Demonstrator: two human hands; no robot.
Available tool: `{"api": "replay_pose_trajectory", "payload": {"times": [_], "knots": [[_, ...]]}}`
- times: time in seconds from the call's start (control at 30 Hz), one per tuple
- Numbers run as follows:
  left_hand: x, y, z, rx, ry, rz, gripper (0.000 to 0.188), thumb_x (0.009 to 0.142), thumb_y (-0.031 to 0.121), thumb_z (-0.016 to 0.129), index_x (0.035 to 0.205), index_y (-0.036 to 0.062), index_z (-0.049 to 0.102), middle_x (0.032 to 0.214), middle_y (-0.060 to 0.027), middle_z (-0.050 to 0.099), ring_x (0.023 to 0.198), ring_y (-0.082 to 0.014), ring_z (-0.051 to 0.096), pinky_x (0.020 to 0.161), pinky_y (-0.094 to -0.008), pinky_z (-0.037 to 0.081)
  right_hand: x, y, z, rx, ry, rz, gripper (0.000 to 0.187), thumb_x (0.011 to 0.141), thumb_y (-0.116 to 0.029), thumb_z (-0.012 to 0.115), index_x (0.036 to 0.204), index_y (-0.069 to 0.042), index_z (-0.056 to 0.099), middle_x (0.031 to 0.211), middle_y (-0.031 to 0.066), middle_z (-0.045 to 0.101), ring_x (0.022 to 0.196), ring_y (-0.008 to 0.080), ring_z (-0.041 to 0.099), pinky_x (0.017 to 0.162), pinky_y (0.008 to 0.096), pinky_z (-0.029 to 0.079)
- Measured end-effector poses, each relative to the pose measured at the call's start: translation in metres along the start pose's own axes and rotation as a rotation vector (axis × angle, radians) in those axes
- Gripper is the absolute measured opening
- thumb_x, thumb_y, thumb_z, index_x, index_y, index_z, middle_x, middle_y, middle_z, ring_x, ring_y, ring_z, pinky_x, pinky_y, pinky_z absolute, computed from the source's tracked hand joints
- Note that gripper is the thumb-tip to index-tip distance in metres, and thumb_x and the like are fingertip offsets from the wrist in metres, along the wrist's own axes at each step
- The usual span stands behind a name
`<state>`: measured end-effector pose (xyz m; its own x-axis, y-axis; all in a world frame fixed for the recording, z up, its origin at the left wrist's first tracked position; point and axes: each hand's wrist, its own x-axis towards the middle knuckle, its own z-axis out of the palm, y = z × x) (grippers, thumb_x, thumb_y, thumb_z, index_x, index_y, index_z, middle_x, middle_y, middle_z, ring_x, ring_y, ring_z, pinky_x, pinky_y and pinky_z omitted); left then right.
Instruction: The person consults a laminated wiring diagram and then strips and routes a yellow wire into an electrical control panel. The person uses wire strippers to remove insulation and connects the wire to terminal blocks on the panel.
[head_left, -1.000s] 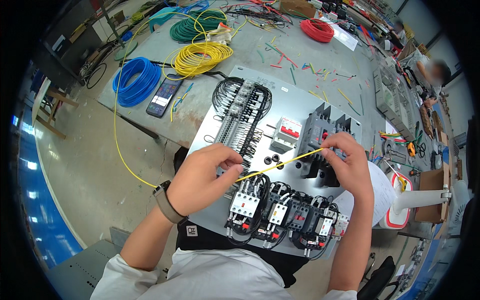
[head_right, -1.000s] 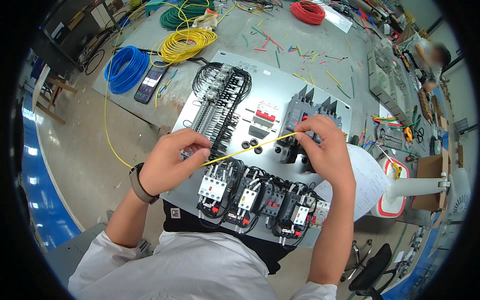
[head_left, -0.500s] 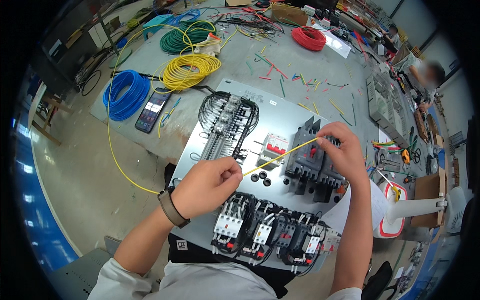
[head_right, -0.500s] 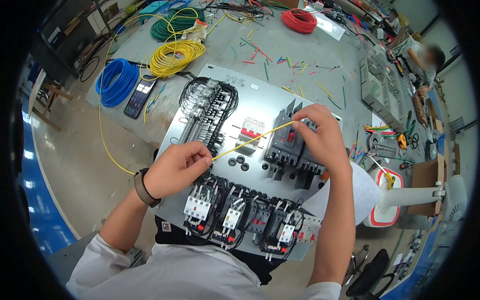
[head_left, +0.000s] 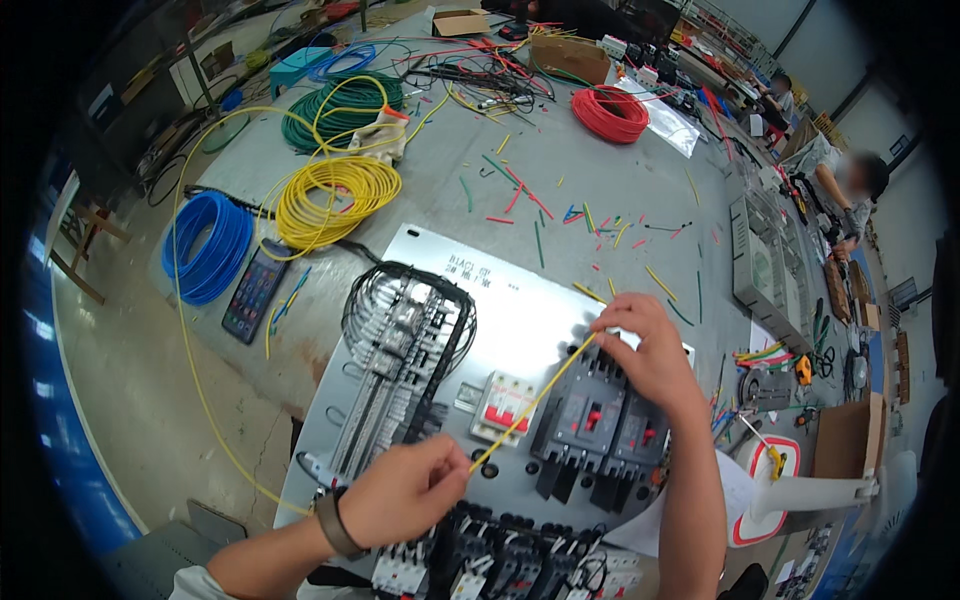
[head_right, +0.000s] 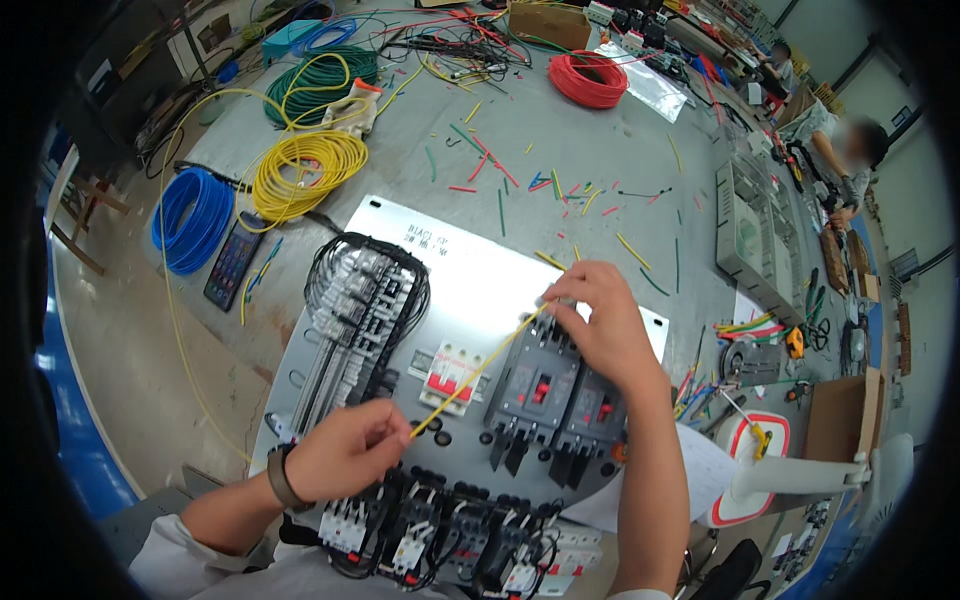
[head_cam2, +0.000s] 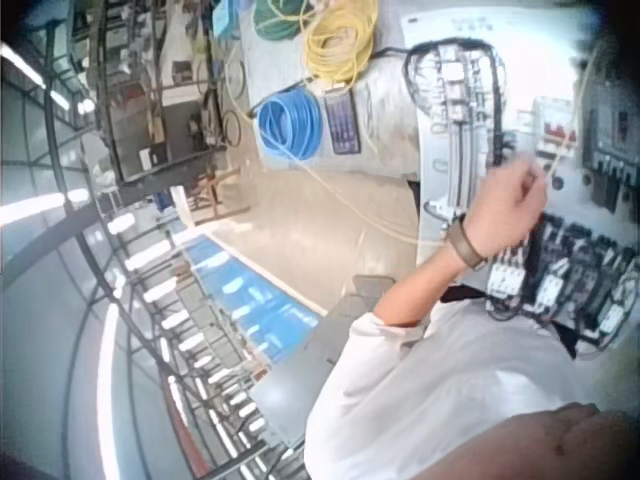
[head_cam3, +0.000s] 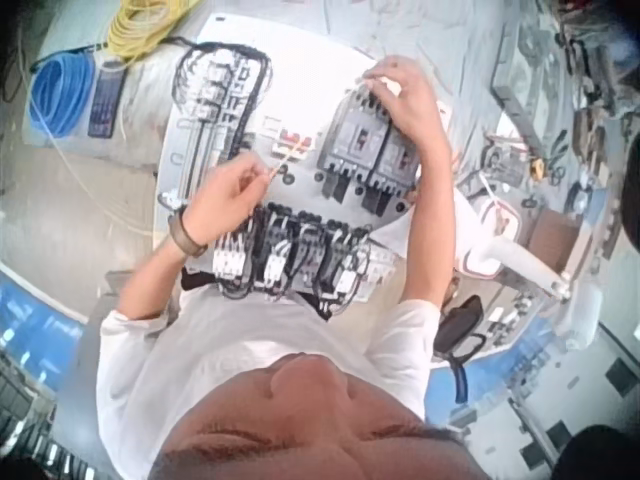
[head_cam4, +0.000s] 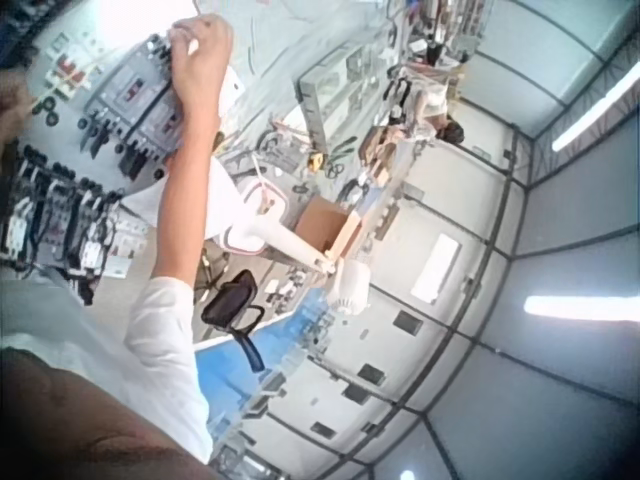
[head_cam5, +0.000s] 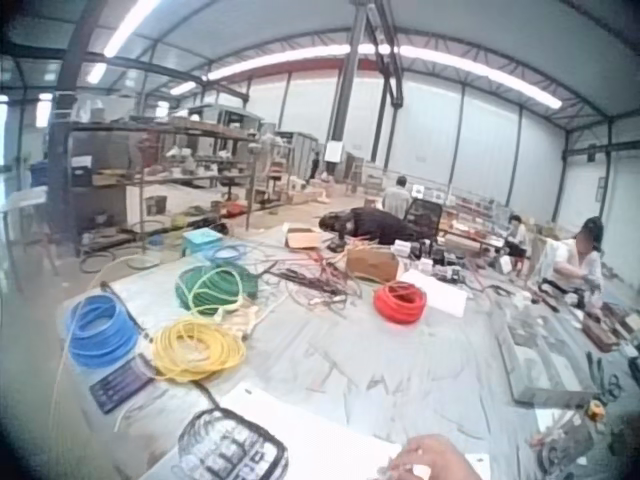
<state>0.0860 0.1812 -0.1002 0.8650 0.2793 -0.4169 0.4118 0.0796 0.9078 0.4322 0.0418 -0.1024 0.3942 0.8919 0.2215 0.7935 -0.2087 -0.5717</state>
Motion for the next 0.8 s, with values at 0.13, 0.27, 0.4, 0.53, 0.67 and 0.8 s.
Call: {"api": "replay_pose_trajectory", "payload": {"times": [0.13, 0.27, 0.4, 0.53, 0.67, 0.8], "knots": [[-0.003, 0.002, 0.000, 0.066, -0.007, -0.046, 0.016, 0.105, 0.018, 0.068, 0.106, 0.0020, 0.065, 0.081, -0.0095, 0.073, 0.071, -0.0149, 0.070, 0.064, -0.0328, 0.053, 0.000, 0.000, 0.000, 0.040, -0.019, 0.010, 0.015, 0.089, -0.011, 0.082, 0.105, -0.009, 0.082, 0.112, 0.0093, 0.069, 0.117, 0.0323, 0.063, 0.105, 0.0439, 0.049], [-0.003, 0.019, -0.001, 0.059, -0.035, -0.197, 0.012, 0.108, 0.013, 0.069, 0.109, 0.0029, 0.063, 0.080, 0.0027, 0.067, 0.072, -0.0014, 0.060, 0.062, -0.0237, 0.048, -0.003, 0.007, -0.001, 0.059, 0.005, 0.028, 0.016, 0.090, -0.014, 0.082, 0.106, -0.013, 0.083, 0.113, 0.0082, 0.069, 0.119, 0.0319, 0.062, 0.105, 0.0436, 0.049], [-0.002, 0.021, 0.004, -0.002, 0.015, -0.251, 0.009, 0.108, 0.011, 0.066, 0.106, 0.0029, 0.063, 0.081, 0.0008, 0.070, 0.074, -0.0025, 0.063, 0.065, -0.0231, 0.050, 0.005, 0.000, -0.012, -0.036, -0.055, 0.034, 0.013, 0.091, -0.017, 0.081, 0.104, -0.013, 0.083, 0.108, 0.0069, 0.068, 0.116, 0.0299, 0.063, 0.102, 0.0443, 0.049], [0.003, 0.038, 0.017, 0.024, 0.098, -0.227, 0.014, 0.109, 0.010, 0.063, 0.096, 0.0029, 0.063, 0.074, -0.0012, 0.059, 0.067, -0.0102, 0.055, 0.062, -0.0282, 0.045, 0.015, -0.007, -0.020, -0.074, -0.179, 0.100, 0.012, 0.093, -0.018, 0.079, 0.103, -0.011, 0.081, 0.110, 0.0077, 0.068, 0.117, 0.0319, 0.063, 0.104, 0.0452, 0.049], [0.004, 0.041, 0.020, 0.031, 0.106, -0.244, 0.015, 0.111, 0.010, 0.061, 0.096, 0.0039, 0.060, 0.076, 0.0020, 0.058, 0.070, -0.0056, 0.052, 0.064, -0.0249, 0.043, 0.018, -0.007, -0.022, -0.118, -0.201, 0.078, 0.011, 0.093, -0.013, 0.072, 0.099, -0.009, 0.080, 0.103, 0.0090, 0.068, 0.113, 0.0292, 0.062, 0.104, 0.0430, 0.046], [0.004, 0.039, 0.021, 0.017, 0.101, -0.280, 0.016, 0.111, 0.010, 0.059, 0.096, 0.0049, 0.058, 0.077, 0.0031, 0.058, 0.071, -0.0049, 0.051, 0.064, -0.0240, 0.043, 0.019, -0.010, -0.021, -0.175, -0.207, 0.066, 0.013, 0.089, -0.009, 0.067, 0.096, -0.006, 0.078, 0.099, 0.0113, 0.068, 0.110, 0.0309, 0.062, 0.101, 0.0429, 0.046]]}}
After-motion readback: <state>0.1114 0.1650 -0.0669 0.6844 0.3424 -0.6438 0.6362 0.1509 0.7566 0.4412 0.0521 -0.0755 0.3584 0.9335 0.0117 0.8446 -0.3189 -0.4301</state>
